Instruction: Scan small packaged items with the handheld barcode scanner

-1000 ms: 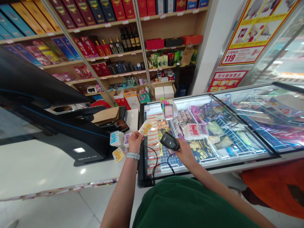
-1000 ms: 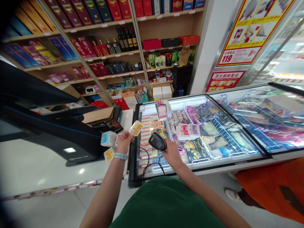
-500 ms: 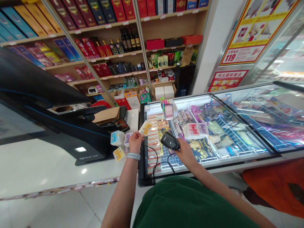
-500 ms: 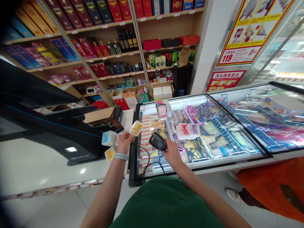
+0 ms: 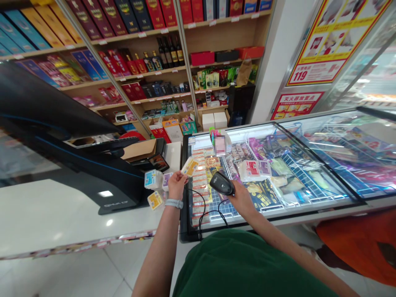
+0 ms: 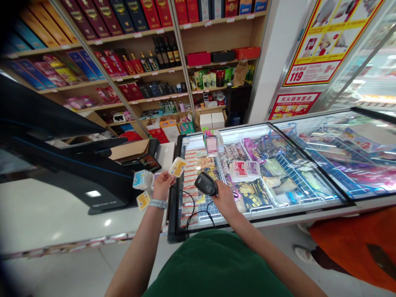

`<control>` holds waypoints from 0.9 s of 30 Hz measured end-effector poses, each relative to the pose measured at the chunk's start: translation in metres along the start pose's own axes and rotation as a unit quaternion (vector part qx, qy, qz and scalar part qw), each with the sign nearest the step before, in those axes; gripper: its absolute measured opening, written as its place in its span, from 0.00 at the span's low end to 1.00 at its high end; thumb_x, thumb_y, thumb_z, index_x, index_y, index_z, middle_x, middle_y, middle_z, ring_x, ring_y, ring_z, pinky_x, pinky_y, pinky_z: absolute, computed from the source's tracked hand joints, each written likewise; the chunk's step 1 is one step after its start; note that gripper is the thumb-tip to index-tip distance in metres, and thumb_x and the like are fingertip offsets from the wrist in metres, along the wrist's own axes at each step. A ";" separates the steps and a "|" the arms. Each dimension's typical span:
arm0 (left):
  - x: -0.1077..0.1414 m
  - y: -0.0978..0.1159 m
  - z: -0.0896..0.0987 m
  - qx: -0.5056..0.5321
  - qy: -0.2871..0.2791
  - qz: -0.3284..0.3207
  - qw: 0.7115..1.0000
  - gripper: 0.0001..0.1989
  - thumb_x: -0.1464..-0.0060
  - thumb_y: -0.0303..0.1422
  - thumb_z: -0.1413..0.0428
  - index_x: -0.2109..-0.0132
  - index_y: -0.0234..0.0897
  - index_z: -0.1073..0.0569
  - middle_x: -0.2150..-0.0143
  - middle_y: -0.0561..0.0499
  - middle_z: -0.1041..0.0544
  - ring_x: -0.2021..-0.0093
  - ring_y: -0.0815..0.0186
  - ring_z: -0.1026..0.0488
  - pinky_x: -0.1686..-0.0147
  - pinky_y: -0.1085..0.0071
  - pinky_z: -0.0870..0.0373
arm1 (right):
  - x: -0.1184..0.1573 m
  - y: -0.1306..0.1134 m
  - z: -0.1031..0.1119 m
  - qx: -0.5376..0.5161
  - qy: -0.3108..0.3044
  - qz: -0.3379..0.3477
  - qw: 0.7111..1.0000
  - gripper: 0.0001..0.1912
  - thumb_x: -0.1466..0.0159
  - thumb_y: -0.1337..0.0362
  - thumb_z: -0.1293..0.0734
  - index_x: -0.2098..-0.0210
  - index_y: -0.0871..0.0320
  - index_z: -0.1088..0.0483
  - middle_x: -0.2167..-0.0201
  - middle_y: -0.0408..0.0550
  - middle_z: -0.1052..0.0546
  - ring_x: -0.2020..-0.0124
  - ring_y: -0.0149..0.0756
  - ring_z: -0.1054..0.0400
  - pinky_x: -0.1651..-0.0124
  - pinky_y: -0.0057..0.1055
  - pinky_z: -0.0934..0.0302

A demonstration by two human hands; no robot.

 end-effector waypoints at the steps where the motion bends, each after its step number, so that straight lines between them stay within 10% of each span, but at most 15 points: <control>1: 0.000 -0.001 0.000 0.001 0.000 -0.002 1.000 0.16 0.60 0.29 0.37 0.61 0.34 0.30 0.68 0.52 0.23 0.69 0.70 0.25 0.68 0.72 0.28 | 0.000 -0.001 0.000 0.000 -0.001 0.000 1.000 0.12 0.43 0.72 0.37 0.58 0.59 0.32 0.63 0.51 0.26 0.60 0.42 0.31 0.57 0.34 0.40; 27: 0.000 -0.002 -0.002 0.002 -0.005 0.013 1.000 0.15 0.57 0.27 0.39 0.60 0.35 0.31 0.66 0.51 0.23 0.68 0.70 0.25 0.66 0.73 0.28 | -0.001 -0.001 0.000 0.000 -0.001 -0.004 1.000 0.11 0.43 0.70 0.36 0.59 0.58 0.33 0.63 0.50 0.25 0.60 0.41 0.31 0.57 0.34 0.39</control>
Point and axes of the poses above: each hand's wrist, its own x-axis away from the middle knuckle, its own z-axis out of the back of the hand, y = z × x, the point moved 5 cm from there along -x, towards the middle knuckle
